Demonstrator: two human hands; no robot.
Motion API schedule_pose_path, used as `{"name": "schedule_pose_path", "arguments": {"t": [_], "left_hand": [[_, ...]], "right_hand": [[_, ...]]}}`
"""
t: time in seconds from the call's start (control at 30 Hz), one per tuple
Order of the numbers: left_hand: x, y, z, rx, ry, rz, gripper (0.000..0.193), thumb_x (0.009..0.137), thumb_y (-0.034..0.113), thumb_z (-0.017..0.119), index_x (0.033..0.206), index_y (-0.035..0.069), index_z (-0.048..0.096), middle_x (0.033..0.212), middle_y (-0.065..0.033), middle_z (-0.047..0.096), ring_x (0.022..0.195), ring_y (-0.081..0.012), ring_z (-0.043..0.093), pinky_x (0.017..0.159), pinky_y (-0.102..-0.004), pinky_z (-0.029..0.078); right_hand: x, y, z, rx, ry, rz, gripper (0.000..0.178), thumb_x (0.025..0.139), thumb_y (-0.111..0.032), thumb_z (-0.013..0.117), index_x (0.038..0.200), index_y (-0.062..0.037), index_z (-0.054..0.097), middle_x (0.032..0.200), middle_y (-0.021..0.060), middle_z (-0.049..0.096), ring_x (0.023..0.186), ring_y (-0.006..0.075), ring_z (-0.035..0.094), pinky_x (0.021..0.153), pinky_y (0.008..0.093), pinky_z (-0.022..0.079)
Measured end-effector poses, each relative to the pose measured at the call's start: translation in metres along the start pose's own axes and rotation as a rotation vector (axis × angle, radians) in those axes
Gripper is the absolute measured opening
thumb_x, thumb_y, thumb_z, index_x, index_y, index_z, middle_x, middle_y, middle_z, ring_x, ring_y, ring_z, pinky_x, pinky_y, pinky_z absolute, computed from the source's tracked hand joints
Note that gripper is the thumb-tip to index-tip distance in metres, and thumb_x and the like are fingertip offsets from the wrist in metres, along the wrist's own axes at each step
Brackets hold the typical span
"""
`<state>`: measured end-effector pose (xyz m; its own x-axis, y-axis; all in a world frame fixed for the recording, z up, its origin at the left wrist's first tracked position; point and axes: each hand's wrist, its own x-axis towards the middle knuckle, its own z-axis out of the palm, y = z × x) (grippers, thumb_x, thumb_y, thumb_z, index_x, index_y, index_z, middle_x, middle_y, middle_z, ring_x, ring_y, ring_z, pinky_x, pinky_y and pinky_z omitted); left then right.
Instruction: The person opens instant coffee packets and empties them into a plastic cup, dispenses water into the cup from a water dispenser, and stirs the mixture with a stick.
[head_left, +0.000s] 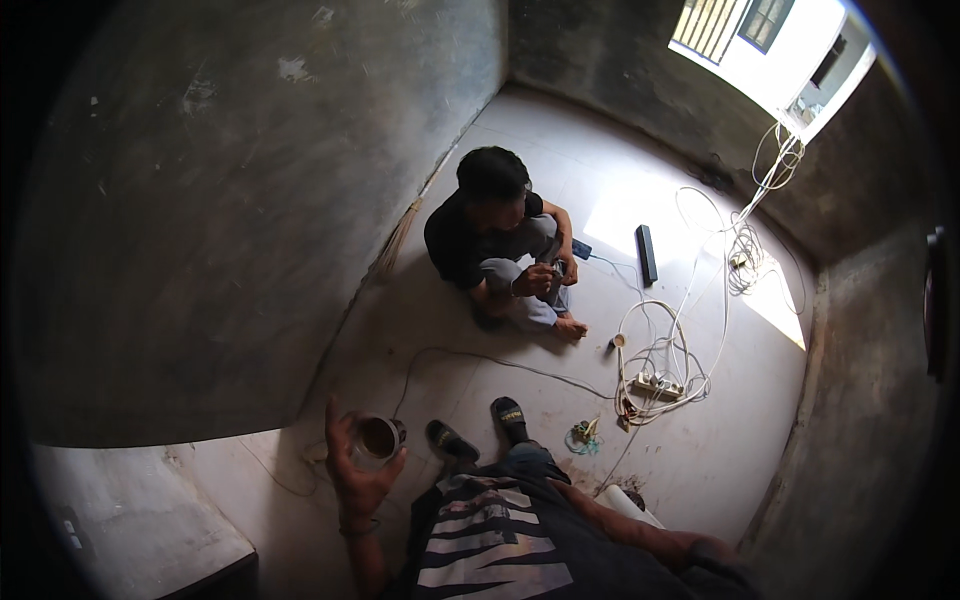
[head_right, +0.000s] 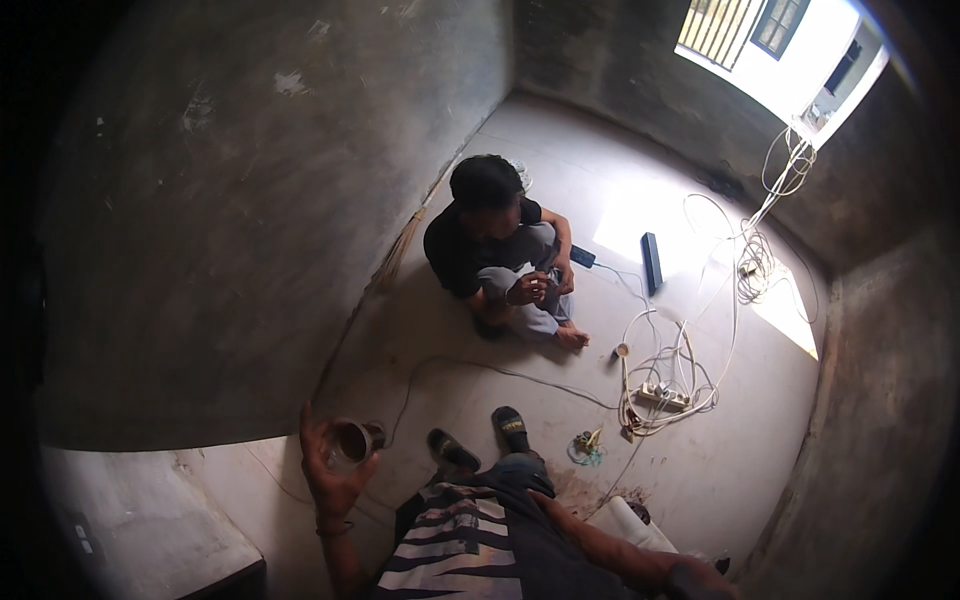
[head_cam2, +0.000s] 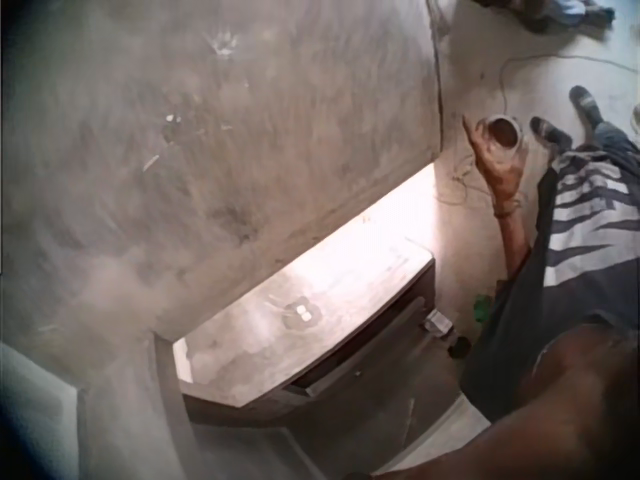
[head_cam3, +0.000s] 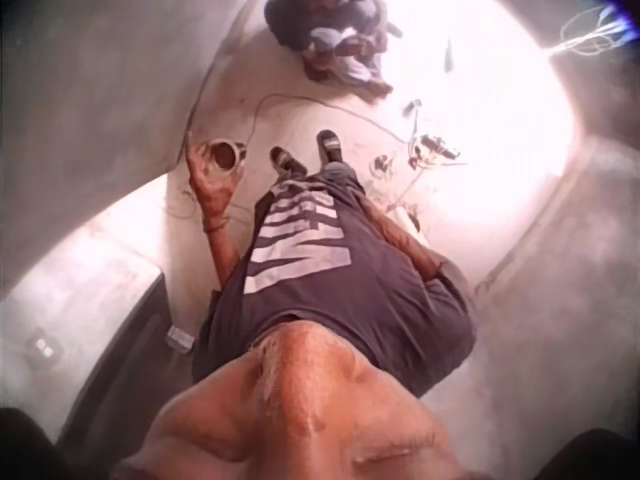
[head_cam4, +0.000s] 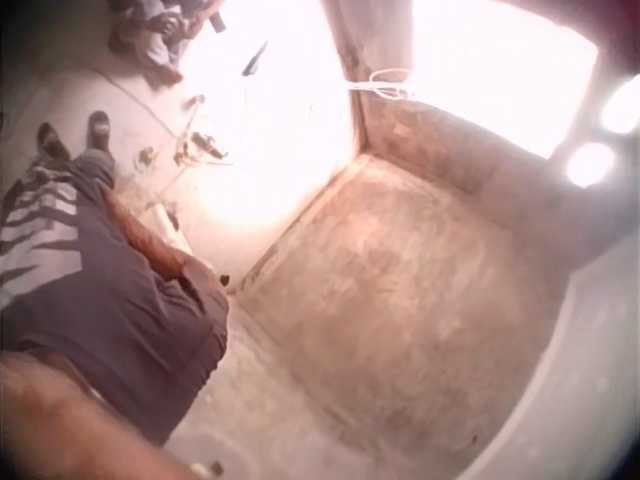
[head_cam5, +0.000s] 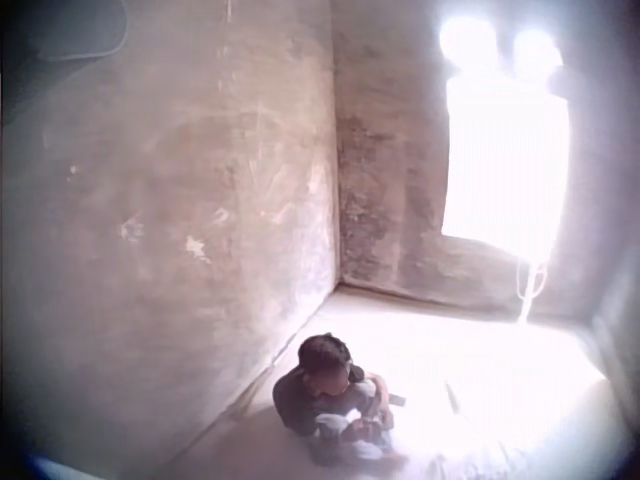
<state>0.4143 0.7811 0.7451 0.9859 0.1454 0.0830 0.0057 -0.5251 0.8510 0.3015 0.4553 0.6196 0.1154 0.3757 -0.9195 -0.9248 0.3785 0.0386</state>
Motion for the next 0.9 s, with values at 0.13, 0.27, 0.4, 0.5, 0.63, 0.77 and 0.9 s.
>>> {"name": "schedule_pose_path", "arguments": {"t": [0.13, 0.27, 0.4, 0.5, 0.63, 0.77, 0.9], "left_hand": [[0.004, 0.005, 0.003, 0.032, -0.024, -0.001, 0.113, 0.062, 0.003, 0.083, 0.154, 0.011, 0.019, 0.118, -0.0132, 0.059, 0.111, -0.0249, 0.059, 0.097, -0.0385, 0.046], [0.004, 0.003, 0.007, 0.027, -0.026, -0.007, 0.113, 0.062, 0.003, 0.082, 0.155, 0.011, 0.018, 0.118, -0.0132, 0.058, 0.111, -0.0249, 0.059, 0.097, -0.0385, 0.046], [0.005, 0.006, 0.008, 0.015, -0.026, -0.013, 0.112, 0.062, 0.003, 0.082, 0.155, 0.011, 0.018, 0.118, -0.0132, 0.058, 0.111, -0.0250, 0.059, 0.097, -0.0389, 0.046], [0.007, 0.008, 0.010, 0.020, -0.019, -0.009, 0.111, 0.063, 0.004, 0.082, 0.154, 0.008, 0.019, 0.118, -0.0124, 0.058, 0.109, -0.0245, 0.060, 0.095, -0.0378, 0.047], [0.007, 0.003, 0.010, -0.004, -0.011, 0.004, 0.109, 0.063, 0.004, 0.082, 0.153, 0.005, 0.019, 0.118, -0.0116, 0.057, 0.107, -0.0238, 0.060, 0.094, -0.0366, 0.048], [0.007, 0.006, 0.009, -0.001, -0.011, -0.003, 0.109, 0.064, 0.003, 0.082, 0.153, 0.005, 0.019, 0.118, -0.0116, 0.057, 0.107, -0.0236, 0.060, 0.095, -0.0366, 0.048], [0.005, 0.004, 0.009, -0.020, -0.024, 0.005, 0.109, 0.063, 0.003, 0.082, 0.153, 0.004, 0.019, 0.118, -0.0118, 0.058, 0.107, -0.0233, 0.060, 0.095, -0.0365, 0.049]], "right_hand": [[0.019, 0.009, -0.015, 0.115, -0.115, 0.008, 0.037, 0.095, -0.038, 0.056, 0.110, -0.0054, 0.066, 0.089, 0.0094, 0.071, 0.068, 0.0193, 0.067, 0.063, 0.0321, 0.059], [0.023, 0.007, -0.016, 0.068, -0.026, -0.078, 0.037, 0.093, -0.032, 0.060, 0.119, -0.0047, 0.059, 0.099, 0.0121, 0.069, 0.076, 0.0214, 0.068, 0.068, 0.0341, 0.059], [0.026, 0.007, -0.021, 0.059, 0.012, -0.036, 0.049, 0.090, -0.032, 0.064, 0.129, -0.0053, 0.049, 0.107, 0.0143, 0.066, 0.083, 0.0227, 0.068, 0.072, 0.0356, 0.059], [0.040, 0.012, -0.032, 0.062, 0.031, -0.039, 0.058, 0.088, -0.032, 0.066, 0.134, -0.0060, 0.043, 0.111, 0.0151, 0.063, 0.085, 0.0234, 0.068, 0.074, 0.0361, 0.059], [0.031, 0.010, -0.022, 0.087, 0.019, -0.040, 0.048, 0.091, -0.033, 0.062, 0.128, -0.0043, 0.051, 0.106, 0.0141, 0.067, 0.081, 0.0228, 0.068, 0.073, 0.0351, 0.059], [0.009, -0.001, -0.002, 0.079, -0.009, 0.031, 0.039, 0.096, -0.034, 0.054, 0.115, -0.0014, 0.062, 0.099, 0.0124, 0.071, 0.074, 0.0224, 0.069, 0.072, 0.0325, 0.059], [0.000, -0.003, 0.007, 0.075, 0.000, 0.029, 0.039, 0.097, -0.034, 0.052, 0.113, -0.0004, 0.063, 0.098, 0.0114, 0.072, 0.074, 0.0217, 0.069, 0.073, 0.0320, 0.059]]}}
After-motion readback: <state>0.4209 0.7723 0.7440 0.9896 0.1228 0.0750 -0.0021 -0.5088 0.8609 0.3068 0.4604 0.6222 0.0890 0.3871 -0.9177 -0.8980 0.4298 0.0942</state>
